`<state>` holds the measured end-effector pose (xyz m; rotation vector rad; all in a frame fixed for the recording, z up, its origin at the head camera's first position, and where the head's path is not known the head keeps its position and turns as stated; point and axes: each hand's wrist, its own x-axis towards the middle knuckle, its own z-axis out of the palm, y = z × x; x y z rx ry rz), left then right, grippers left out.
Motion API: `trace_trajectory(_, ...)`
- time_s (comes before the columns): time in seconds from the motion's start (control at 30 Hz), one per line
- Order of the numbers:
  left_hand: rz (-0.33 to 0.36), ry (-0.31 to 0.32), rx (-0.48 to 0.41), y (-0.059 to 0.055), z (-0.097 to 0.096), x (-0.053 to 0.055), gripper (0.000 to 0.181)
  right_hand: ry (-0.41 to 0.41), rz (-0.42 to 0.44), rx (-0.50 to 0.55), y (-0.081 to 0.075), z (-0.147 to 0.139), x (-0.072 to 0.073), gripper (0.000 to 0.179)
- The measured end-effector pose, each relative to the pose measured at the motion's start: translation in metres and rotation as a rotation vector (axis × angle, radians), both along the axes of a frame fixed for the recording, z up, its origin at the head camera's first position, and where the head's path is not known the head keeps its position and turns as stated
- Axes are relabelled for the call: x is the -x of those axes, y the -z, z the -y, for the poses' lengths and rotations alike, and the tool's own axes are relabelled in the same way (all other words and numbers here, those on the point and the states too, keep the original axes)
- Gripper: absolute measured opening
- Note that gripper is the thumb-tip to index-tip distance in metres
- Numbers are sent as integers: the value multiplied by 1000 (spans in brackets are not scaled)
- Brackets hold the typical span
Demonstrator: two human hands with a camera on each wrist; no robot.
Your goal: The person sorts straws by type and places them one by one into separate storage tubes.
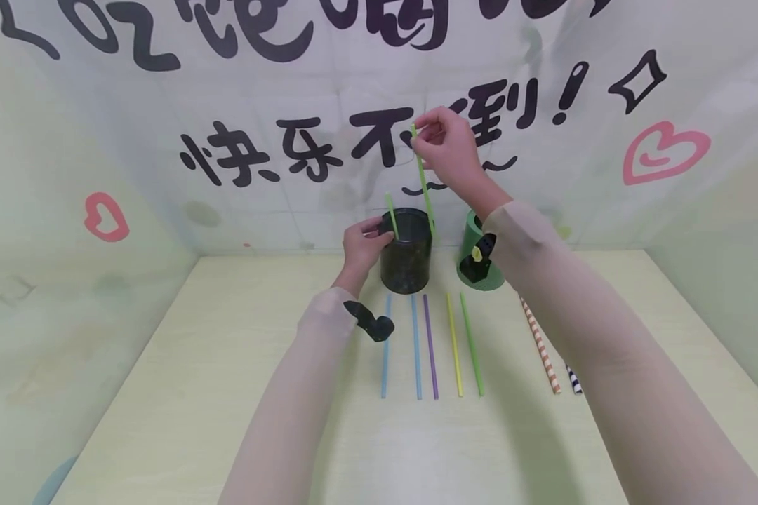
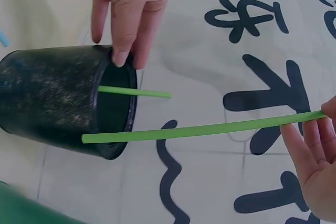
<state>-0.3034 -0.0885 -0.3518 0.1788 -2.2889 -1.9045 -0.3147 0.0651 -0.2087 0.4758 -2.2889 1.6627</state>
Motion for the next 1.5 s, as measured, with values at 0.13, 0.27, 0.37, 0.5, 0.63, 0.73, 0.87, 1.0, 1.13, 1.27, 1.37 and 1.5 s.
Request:
trace_trajectory(0.13,13,0,-2,0,0,0,39,-3,-33,33,-9,7,1,15)
trace_trajectory(0.27,29,1,1,-1,0,0,40,0,-31,35,-11,12,2,15)
trace_trajectory(0.37,26,3,-5,-2,0,-1,40,-5,-16,18,-7,14,5,15)
trace_trajectory(0.5,14,9,-13,-3,1,-2,39,-7,18,3,7,14,11,15)
trace_trajectory(0.63,-2,15,-14,-3,1,-2,39,-13,51,7,24,11,15,17)
trace_trajectory(0.73,-7,16,-14,-2,2,-1,39,-22,86,2,37,9,17,20)
trace_trajectory(0.87,-7,15,-13,1,2,-1,40,-27,144,-15,54,10,17,21)
trace_trajectory(1.0,-24,10,-8,2,1,0,40,-31,178,-23,67,12,16,20)
trace_trajectory(1.13,-18,8,-12,2,1,1,39,-39,219,-33,77,16,18,21)
trace_trajectory(1.27,-14,15,-18,1,2,2,40,-41,253,-40,87,20,22,21)
trace_trajectory(1.37,-24,16,-17,1,2,1,39,-38,265,-32,92,23,26,21)
trace_trajectory(1.5,-29,16,-24,0,2,0,39,-32,278,-28,96,27,31,21)
